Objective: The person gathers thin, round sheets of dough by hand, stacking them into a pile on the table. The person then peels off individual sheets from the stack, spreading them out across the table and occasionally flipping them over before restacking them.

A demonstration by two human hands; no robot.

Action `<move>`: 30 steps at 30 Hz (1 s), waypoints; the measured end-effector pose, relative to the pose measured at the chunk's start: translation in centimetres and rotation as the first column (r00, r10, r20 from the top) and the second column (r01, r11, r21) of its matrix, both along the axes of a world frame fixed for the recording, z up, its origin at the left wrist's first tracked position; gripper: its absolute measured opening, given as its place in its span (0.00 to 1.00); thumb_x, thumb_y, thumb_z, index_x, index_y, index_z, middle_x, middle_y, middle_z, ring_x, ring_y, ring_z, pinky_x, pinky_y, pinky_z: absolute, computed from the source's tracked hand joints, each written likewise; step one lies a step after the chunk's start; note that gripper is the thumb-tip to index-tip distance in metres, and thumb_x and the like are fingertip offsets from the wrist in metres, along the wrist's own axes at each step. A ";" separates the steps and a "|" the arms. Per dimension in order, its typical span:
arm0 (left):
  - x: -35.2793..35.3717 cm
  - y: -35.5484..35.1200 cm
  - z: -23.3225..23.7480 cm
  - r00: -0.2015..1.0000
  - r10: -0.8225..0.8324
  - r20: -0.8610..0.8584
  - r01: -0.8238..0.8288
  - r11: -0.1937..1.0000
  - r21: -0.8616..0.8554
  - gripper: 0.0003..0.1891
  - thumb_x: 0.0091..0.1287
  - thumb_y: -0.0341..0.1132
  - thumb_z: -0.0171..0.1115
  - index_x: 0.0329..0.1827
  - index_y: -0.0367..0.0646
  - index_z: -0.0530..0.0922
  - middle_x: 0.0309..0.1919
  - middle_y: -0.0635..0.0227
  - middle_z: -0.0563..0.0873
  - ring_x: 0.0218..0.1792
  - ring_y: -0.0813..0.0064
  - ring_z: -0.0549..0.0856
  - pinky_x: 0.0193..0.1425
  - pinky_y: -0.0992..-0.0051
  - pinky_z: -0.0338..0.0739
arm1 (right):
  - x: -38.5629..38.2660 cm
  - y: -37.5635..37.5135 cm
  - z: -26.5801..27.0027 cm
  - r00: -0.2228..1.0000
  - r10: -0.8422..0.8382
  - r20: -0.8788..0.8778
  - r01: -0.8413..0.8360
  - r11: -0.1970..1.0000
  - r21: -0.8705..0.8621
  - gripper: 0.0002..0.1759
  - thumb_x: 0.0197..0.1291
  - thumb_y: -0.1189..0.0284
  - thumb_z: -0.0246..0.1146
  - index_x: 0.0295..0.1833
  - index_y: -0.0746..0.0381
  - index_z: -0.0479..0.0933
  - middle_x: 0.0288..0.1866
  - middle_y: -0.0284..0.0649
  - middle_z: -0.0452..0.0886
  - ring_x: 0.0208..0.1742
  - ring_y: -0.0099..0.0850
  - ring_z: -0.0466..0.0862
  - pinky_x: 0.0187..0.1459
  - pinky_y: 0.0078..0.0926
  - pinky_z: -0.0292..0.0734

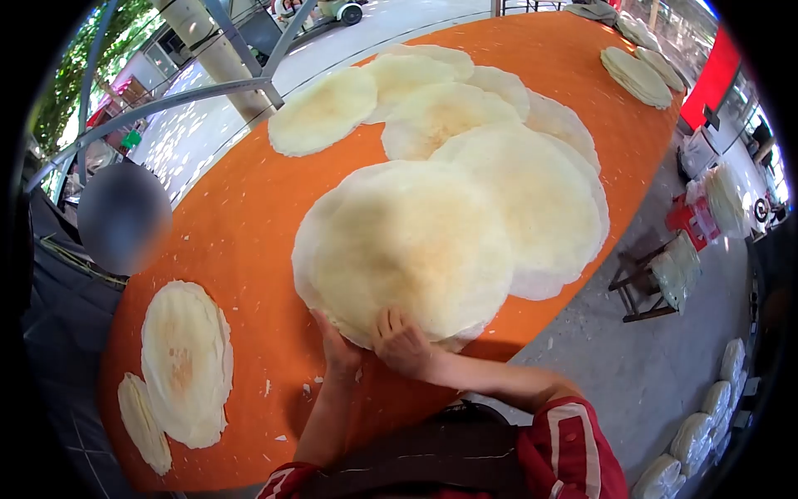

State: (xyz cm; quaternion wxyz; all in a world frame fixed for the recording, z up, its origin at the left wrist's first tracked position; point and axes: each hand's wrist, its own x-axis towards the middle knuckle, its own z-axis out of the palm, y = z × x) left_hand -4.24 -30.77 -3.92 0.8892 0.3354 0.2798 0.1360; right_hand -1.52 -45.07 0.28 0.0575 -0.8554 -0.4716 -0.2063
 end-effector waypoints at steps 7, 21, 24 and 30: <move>0.9 5.4 1.9 0.992 -0.012 -0.126 0.067 0.894 0.443 0.26 0.55 0.28 0.59 0.58 0.30 0.67 0.50 0.55 0.77 0.47 0.62 0.79 0.50 0.65 0.77 | 3.0 -11.8 0.3 0.951 -0.198 -0.238 0.278 0.885 0.373 0.28 0.52 0.67 0.60 0.59 0.65 0.65 0.52 0.50 0.72 0.51 0.46 0.73 0.50 0.41 0.68; -11.4 13.7 -0.5 0.976 0.130 -0.173 -0.064 0.936 0.345 0.23 0.59 0.22 0.59 0.58 0.30 0.66 0.51 0.55 0.77 0.48 0.64 0.79 0.51 0.67 0.76 | 13.4 -11.1 -2.3 0.749 -0.657 -0.091 0.626 0.746 -0.228 0.18 0.43 0.75 0.59 0.43 0.70 0.72 0.41 0.50 0.77 0.43 0.46 0.77 0.41 0.46 0.68; -11.5 13.9 -1.2 0.983 0.155 -0.098 -0.112 0.930 0.349 0.21 0.58 0.21 0.59 0.56 0.27 0.68 0.50 0.55 0.77 0.47 0.65 0.79 0.50 0.69 0.76 | 16.9 -9.2 -1.7 0.746 -0.624 -0.234 0.592 0.782 -0.196 0.09 0.44 0.74 0.59 0.33 0.66 0.76 0.29 0.40 0.80 0.32 0.37 0.81 0.29 0.38 0.70; -11.4 13.3 0.0 0.978 0.154 -0.141 -0.089 0.917 0.389 0.21 0.59 0.21 0.59 0.56 0.28 0.68 0.51 0.56 0.77 0.48 0.66 0.79 0.49 0.70 0.75 | 11.6 -2.0 10.9 0.904 -0.425 -0.055 0.408 0.892 -0.193 0.07 0.50 0.73 0.55 0.33 0.66 0.68 0.21 0.41 0.76 0.23 0.35 0.78 0.22 0.33 0.68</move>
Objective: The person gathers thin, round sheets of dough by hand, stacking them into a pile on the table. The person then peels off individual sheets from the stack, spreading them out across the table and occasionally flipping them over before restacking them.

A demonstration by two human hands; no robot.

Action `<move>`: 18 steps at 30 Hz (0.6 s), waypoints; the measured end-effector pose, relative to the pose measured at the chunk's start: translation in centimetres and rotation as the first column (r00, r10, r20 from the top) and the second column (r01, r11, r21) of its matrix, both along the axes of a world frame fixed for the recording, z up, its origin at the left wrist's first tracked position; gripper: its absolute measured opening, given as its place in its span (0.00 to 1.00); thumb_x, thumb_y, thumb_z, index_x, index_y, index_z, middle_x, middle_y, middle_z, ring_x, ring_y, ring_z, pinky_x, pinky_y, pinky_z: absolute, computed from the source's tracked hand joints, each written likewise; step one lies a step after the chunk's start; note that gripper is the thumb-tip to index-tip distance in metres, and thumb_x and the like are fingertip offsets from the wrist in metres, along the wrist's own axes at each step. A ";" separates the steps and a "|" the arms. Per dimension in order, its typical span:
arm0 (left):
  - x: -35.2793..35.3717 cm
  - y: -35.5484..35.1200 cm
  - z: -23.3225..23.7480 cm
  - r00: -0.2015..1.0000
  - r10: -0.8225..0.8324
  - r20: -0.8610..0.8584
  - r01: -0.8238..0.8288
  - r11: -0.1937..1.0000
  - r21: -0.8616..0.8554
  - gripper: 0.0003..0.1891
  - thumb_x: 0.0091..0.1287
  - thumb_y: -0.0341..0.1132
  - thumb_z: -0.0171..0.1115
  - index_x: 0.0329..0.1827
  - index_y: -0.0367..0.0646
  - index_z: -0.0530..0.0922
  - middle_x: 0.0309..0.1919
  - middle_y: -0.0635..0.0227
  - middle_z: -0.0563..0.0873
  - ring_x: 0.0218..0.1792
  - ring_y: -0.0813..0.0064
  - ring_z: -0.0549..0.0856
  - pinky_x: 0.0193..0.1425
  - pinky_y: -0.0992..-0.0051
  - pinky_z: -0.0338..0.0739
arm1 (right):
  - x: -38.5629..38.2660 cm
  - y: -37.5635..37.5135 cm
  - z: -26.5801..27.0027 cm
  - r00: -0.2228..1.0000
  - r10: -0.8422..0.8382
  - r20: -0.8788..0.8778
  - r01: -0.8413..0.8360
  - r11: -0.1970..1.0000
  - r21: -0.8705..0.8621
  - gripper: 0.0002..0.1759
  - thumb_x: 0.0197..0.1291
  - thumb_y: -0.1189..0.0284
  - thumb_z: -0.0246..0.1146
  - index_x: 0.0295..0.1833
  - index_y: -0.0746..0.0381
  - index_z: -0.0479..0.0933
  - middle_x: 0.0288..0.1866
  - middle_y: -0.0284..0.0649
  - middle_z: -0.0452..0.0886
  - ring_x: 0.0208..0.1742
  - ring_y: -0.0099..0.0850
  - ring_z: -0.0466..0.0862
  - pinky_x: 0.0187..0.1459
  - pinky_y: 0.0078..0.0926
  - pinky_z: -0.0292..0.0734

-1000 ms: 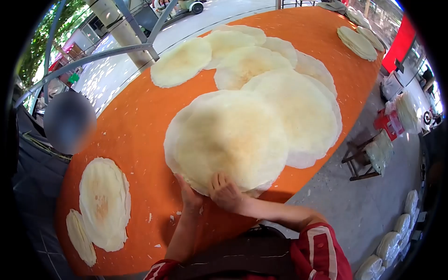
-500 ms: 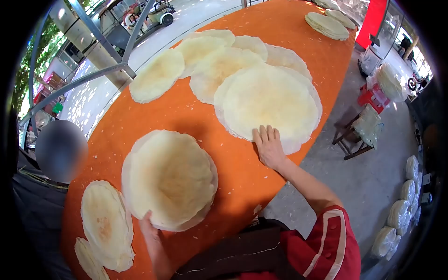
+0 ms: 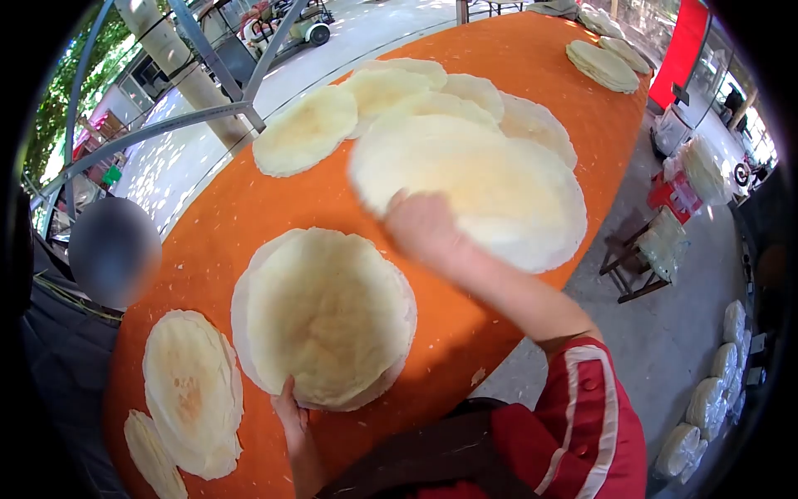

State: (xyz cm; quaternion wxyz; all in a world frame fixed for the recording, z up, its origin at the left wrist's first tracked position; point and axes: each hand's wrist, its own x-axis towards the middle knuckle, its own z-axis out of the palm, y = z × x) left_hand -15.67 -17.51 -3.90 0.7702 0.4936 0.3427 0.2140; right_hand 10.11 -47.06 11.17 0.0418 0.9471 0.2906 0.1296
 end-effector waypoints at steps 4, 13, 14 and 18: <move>-0.5 0.8 -1.3 0.999 -0.023 0.027 0.023 1.000 -0.005 0.23 0.65 0.32 0.56 0.60 0.30 0.64 0.54 0.55 0.75 0.51 0.64 0.77 0.52 0.68 0.74 | -10.2 6.6 -4.8 0.912 0.406 0.054 -0.401 0.913 -0.077 0.16 0.46 0.71 0.56 0.42 0.68 0.73 0.26 0.47 0.74 0.23 0.31 0.73 0.22 0.31 0.66; -0.6 0.7 -1.4 0.992 0.101 0.076 -0.090 0.985 -0.145 0.31 0.69 0.49 0.48 0.67 0.35 0.56 0.61 0.54 0.67 0.59 0.59 0.71 0.61 0.62 0.68 | 6.6 0.6 -14.2 0.930 -0.271 0.248 0.203 0.943 0.265 0.10 0.49 0.75 0.54 0.40 0.62 0.68 0.40 0.46 0.73 0.41 0.39 0.74 0.39 0.39 0.67; -0.6 0.8 -1.6 0.993 0.106 0.051 -0.099 0.987 -0.129 0.30 0.68 0.47 0.49 0.66 0.34 0.57 0.61 0.54 0.68 0.58 0.60 0.71 0.61 0.63 0.68 | 8.0 -0.6 -14.7 0.877 -0.379 0.295 0.355 0.925 0.136 0.11 0.51 0.74 0.54 0.42 0.62 0.68 0.44 0.48 0.73 0.44 0.40 0.74 0.43 0.39 0.66; -0.3 0.6 -1.2 0.993 0.086 0.076 -0.085 0.996 -0.015 0.28 0.68 0.42 0.52 0.64 0.31 0.59 0.59 0.55 0.70 0.56 0.62 0.73 0.59 0.64 0.69 | 13.0 -3.7 -16.6 0.858 -0.512 -0.041 0.513 0.854 0.084 0.08 0.53 0.73 0.53 0.40 0.61 0.72 0.39 0.49 0.78 0.43 0.41 0.79 0.41 0.41 0.73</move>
